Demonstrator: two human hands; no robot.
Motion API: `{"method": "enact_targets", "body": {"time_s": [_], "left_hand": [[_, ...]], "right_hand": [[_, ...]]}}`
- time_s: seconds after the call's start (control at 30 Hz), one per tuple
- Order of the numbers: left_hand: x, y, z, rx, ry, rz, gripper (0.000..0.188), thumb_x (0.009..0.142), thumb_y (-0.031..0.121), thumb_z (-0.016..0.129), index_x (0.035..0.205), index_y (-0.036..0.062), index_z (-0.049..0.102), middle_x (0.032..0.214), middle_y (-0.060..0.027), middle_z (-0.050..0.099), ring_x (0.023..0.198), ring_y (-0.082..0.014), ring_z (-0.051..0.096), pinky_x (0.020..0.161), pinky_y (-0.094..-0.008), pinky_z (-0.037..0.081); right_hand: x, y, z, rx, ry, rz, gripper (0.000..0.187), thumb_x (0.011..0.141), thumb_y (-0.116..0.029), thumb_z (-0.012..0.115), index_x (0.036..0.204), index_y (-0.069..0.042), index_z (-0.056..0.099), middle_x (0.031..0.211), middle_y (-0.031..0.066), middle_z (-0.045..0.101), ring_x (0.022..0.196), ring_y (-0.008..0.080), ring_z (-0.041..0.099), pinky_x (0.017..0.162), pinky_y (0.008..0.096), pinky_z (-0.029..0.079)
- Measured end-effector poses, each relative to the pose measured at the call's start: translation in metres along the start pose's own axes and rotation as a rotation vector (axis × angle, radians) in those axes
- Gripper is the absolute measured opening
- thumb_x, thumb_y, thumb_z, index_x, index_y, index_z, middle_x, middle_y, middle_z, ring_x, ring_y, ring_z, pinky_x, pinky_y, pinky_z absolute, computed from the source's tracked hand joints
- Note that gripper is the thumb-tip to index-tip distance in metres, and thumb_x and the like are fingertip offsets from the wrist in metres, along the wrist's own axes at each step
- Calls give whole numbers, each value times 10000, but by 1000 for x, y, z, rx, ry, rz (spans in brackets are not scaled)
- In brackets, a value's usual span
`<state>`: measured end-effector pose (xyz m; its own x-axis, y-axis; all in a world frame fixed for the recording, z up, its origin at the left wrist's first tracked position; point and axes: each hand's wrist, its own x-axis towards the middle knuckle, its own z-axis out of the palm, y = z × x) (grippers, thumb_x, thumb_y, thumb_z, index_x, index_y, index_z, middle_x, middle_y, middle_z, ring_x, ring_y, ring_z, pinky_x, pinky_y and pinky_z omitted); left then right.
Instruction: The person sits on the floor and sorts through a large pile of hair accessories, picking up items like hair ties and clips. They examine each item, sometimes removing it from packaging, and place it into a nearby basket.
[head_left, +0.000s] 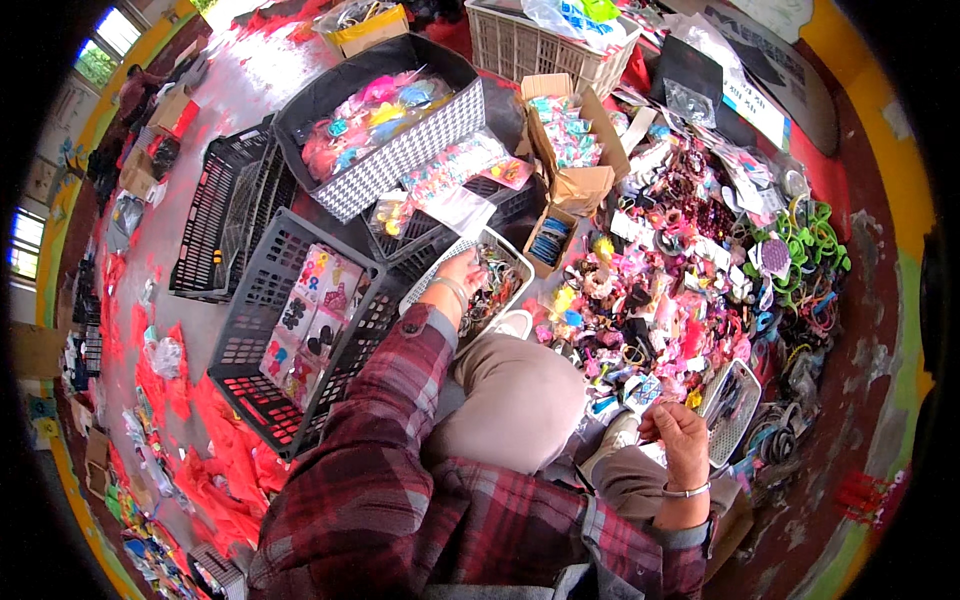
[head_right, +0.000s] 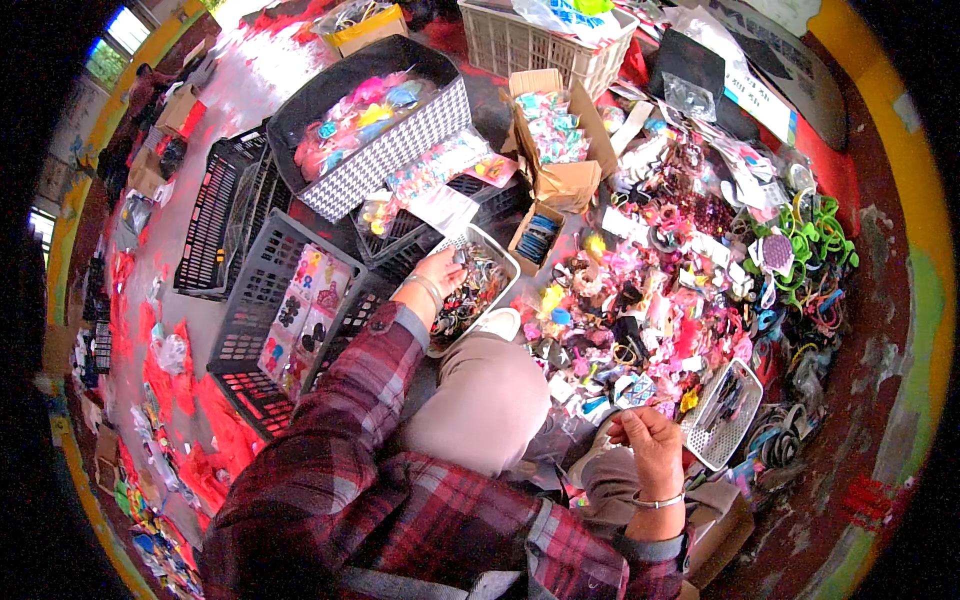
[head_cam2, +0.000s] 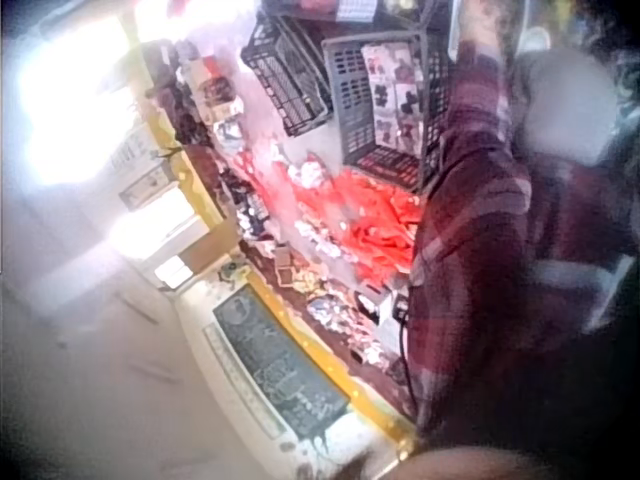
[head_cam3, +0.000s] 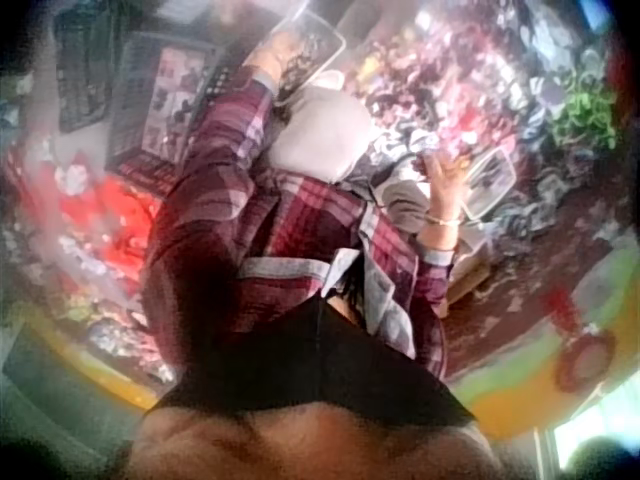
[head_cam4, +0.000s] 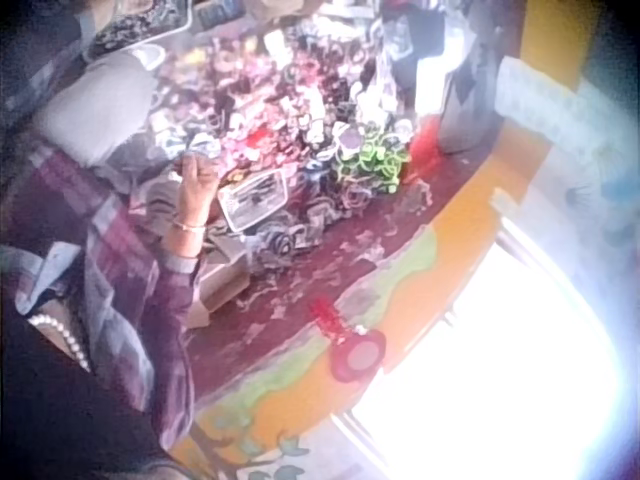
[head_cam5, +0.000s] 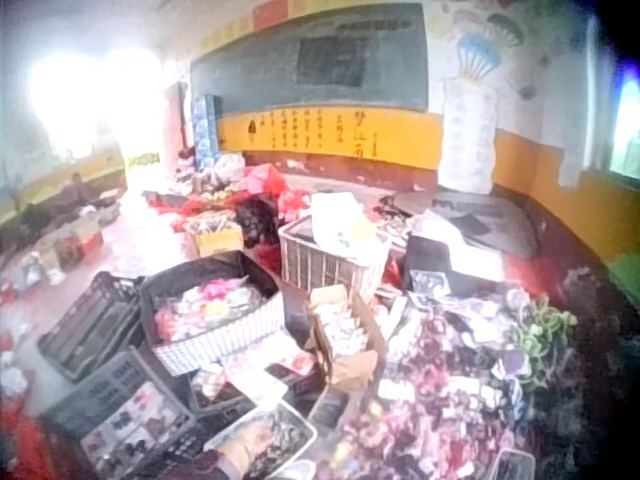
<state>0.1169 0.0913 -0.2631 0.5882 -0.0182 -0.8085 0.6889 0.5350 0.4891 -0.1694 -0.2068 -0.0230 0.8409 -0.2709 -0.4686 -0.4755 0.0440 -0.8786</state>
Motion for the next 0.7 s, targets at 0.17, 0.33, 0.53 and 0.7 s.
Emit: {"method": "enact_targets", "body": {"time_s": [0.17, 0.33, 0.53, 0.7], "left_hand": [[56, 7, -3, -184, -33, 148, 188, 800, 145, 632, 932, 68, 523, 862, -60, 488, 707, -165, 451, 745, -390, 480], [56, 14, -2, -239, -82, 185, 121, 835, 133, 589, 882, 58, 507, 757, -55, 528, 697, -205, 561, 636, -304, 495], [49, 17, -6, -261, -241, 174, 79, 863, 95, 535, 901, 29, 517, 811, -98, 581, 826, -256, 624, 584, -241, 501], [40, 21, -4, -270, -290, 154, 140, 867, 106, 527, 974, 16, 534, 917, -121, 602, 856, -241, 612, 633, -228, 499]], "right_hand": [[35, -10, 22, -133, -132, 43, 182, 865, -124, 523, 872, 28, 623, 737, 60, 625, 606, 103, 566, 568, 220, 455], [122, -6, 61, -190, -310, 130, 201, 858, -139, 510, 899, 22, 623, 780, 45, 636, 628, 91, 565, 562, 219, 441], [248, 25, 148, -129, -402, 225, 242, 858, -194, 519, 962, 9, 599, 803, 45, 623, 600, 107, 570, 534, 210, 428], [329, 46, 228, -112, -344, 179, 258, 845, -225, 542, 1017, -37, 583, 823, 18, 603, 704, 105, 559, 541, 237, 430]]}}
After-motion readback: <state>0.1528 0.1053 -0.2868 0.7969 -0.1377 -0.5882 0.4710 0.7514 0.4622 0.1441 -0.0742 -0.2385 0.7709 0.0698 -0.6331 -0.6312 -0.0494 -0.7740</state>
